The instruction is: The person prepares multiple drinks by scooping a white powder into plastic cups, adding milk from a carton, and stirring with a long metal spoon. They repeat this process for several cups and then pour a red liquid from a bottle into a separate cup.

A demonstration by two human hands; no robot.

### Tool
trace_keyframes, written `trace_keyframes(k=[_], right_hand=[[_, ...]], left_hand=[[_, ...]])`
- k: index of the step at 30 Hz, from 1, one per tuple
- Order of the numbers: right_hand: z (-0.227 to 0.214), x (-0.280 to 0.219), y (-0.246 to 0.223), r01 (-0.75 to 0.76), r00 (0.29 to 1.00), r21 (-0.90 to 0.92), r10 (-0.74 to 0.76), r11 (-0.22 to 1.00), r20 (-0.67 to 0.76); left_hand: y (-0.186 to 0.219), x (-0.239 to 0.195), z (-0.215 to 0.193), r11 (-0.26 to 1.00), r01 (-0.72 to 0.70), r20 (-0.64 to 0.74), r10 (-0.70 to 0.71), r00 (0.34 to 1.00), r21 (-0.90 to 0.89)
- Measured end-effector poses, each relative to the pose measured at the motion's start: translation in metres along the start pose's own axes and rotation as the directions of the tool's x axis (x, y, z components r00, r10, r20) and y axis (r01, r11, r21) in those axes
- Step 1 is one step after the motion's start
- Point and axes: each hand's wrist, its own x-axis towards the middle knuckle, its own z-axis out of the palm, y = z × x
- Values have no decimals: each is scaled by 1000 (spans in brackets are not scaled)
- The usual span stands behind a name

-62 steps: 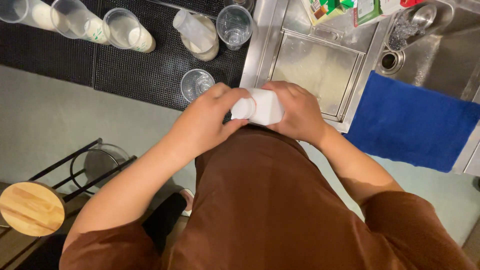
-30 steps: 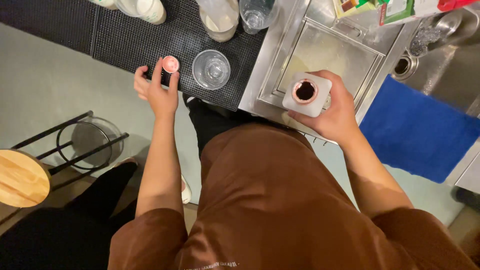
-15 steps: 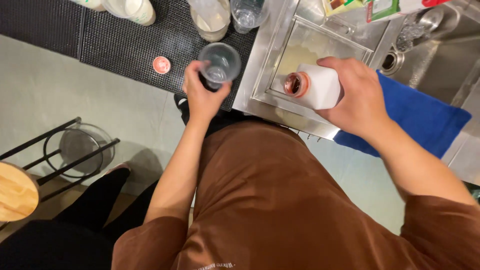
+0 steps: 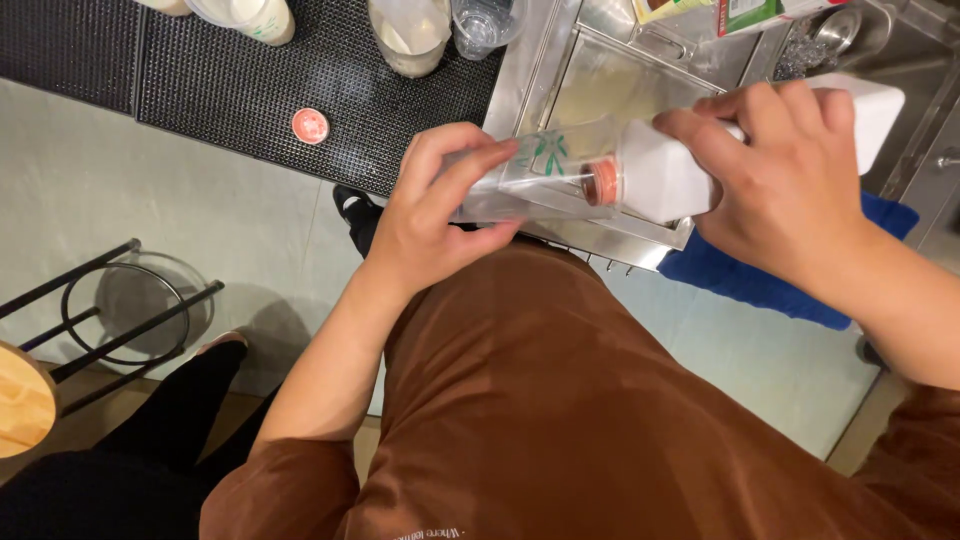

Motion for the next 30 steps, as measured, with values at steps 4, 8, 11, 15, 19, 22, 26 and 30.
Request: trace_keyframes(k=[4, 8, 11, 15, 19, 22, 26, 30], right_hand=[[-1, -3, 3, -10, 1000, -7, 10, 1000, -7], [-2, -4, 1, -2, 1000, -24, 2, 1000, -17], [-4, -4, 0, 21, 999, -67, -23, 998, -26], [-7, -4, 1, 40, 999, -145, -44, 989, -25], [-12, -3, 0, 37, 999, -131, -39, 991, -16], [-12, -5, 1, 45, 999, -188, -49, 981, -15], [-14, -3, 1, 56, 998, -227, -62, 972, -21], [-13, -4, 3, 70, 997, -229, -71, 971, 5]], left_hand=[[5, 4, -6, 998, 1, -25, -3, 1000, -58], [7, 5, -8, 999, -3, -16, 2, 1000, -49], [5, 3, -7, 999, -5, 2, 6, 1000, -49], [6, 5, -7, 998, -2, 10, 2, 1000, -59], [7, 5, -7, 997, 9, 3, -9, 1000, -71], [7, 4, -6, 995, 13, 3, -13, 1000, -98], [8, 5, -6, 995, 24, 5, -23, 1000, -96], [7, 5, -4, 996, 17, 5, -17, 1000, -85]])
